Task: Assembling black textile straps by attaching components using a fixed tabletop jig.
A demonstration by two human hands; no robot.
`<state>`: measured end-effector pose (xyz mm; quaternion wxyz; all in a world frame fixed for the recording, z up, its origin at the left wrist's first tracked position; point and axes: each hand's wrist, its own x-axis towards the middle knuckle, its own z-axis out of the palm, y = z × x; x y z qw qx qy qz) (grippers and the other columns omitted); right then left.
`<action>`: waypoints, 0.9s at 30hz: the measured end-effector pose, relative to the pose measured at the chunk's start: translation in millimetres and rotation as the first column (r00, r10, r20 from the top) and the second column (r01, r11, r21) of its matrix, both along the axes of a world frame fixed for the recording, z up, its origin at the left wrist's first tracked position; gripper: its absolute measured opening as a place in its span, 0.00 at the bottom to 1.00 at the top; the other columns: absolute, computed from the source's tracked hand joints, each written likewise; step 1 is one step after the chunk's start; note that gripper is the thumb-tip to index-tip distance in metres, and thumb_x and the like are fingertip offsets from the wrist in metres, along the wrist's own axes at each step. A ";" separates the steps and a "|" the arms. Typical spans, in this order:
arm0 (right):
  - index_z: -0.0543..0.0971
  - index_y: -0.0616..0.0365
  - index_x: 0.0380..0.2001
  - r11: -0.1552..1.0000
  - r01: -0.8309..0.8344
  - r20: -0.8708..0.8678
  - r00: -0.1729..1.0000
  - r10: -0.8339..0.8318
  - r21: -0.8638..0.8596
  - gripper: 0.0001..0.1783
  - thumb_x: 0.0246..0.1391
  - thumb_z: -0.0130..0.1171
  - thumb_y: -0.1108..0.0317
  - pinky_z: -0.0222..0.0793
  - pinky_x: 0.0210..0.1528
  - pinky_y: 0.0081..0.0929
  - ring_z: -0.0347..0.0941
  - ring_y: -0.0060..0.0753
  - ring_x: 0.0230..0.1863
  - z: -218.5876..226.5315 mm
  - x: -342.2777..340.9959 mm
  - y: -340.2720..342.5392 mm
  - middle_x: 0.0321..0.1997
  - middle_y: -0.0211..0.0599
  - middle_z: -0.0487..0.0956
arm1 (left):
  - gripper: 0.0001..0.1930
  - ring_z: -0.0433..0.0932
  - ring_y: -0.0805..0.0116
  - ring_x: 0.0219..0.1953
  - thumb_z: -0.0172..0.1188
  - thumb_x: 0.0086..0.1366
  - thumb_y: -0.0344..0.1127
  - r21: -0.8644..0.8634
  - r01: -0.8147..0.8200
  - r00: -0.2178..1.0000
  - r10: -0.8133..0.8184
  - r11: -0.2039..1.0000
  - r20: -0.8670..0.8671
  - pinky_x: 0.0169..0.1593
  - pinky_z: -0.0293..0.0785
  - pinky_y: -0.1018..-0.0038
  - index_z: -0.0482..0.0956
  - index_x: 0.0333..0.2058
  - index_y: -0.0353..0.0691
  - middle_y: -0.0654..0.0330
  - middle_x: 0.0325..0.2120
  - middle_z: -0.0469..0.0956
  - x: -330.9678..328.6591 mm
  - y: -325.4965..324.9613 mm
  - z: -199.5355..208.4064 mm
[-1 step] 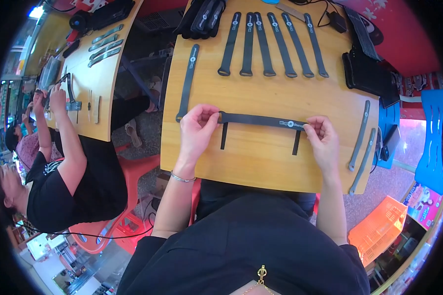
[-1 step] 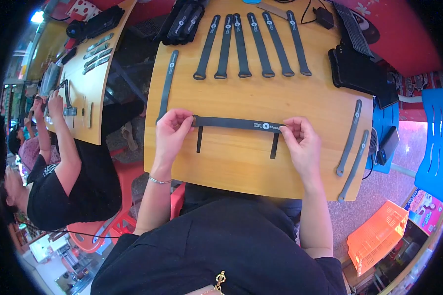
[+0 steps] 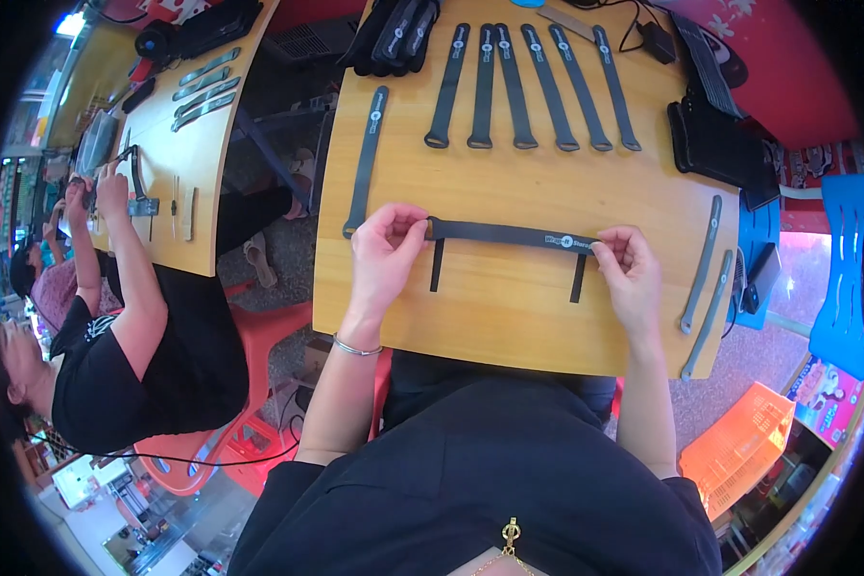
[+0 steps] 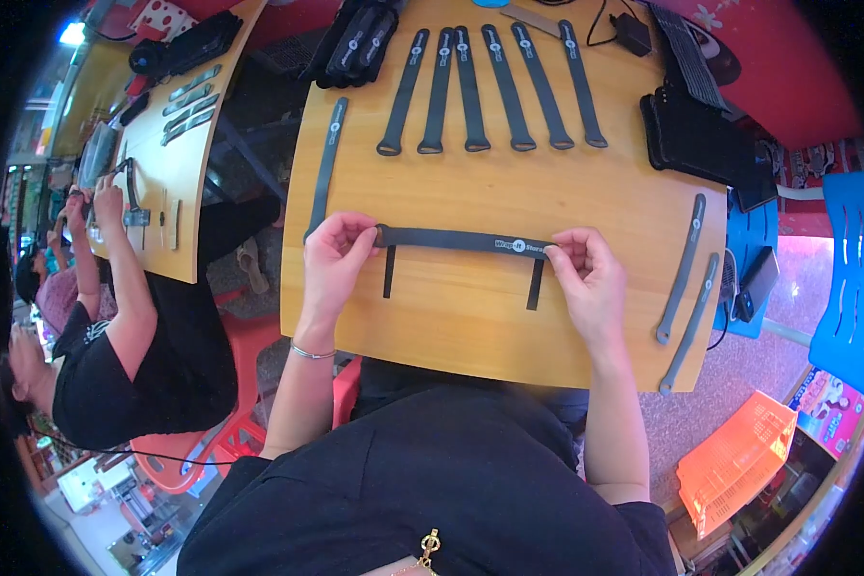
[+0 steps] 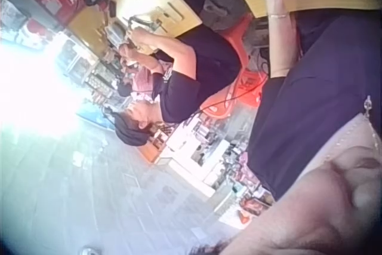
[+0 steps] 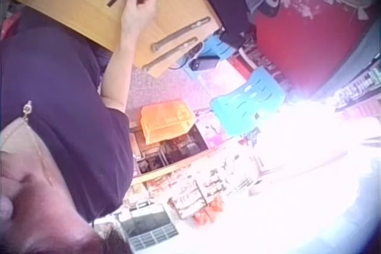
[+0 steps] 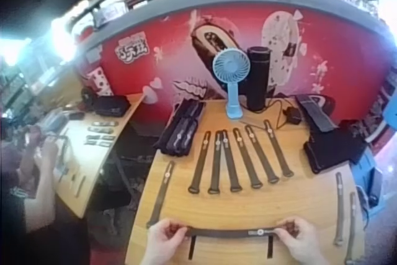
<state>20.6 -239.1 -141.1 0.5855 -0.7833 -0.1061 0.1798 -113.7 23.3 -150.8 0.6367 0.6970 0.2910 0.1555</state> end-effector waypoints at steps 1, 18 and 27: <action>0.75 0.61 0.35 1.000 0.003 -0.002 1.000 -0.003 0.001 0.06 0.53 0.60 0.77 0.67 0.33 0.11 0.68 0.12 0.28 -0.6 0.1 -0.2 0.28 0.23 0.75 | 0.04 0.77 0.79 0.30 0.57 0.61 0.21 0.028 0.006 1.000 -0.006 1.000 0.013 0.34 0.77 0.82 0.77 0.35 0.32 0.63 0.28 0.79 0.2 -0.2 -1.0; 0.76 0.63 0.34 0.999 0.030 0.010 0.999 -0.030 -0.026 0.05 0.53 0.60 0.77 0.66 0.31 0.12 0.68 0.12 0.27 -5.8 2.0 1.8 0.27 0.24 0.76 | 0.04 0.77 0.80 0.29 0.59 0.60 0.21 0.016 -0.039 0.999 0.039 0.999 0.035 0.33 0.77 0.83 0.77 0.34 0.33 0.63 0.27 0.78 1.1 -2.1 -7.0; 0.77 0.63 0.32 0.998 0.040 0.024 0.999 -0.038 -0.057 0.06 0.51 0.63 0.75 0.66 0.29 0.12 0.68 0.12 0.25 -7.9 1.3 2.0 0.25 0.25 0.76 | 0.03 0.76 0.82 0.28 0.60 0.59 0.21 0.111 -0.086 0.995 0.081 0.990 0.054 0.32 0.72 0.85 0.77 0.33 0.32 0.64 0.26 0.79 -0.5 -5.9 -12.6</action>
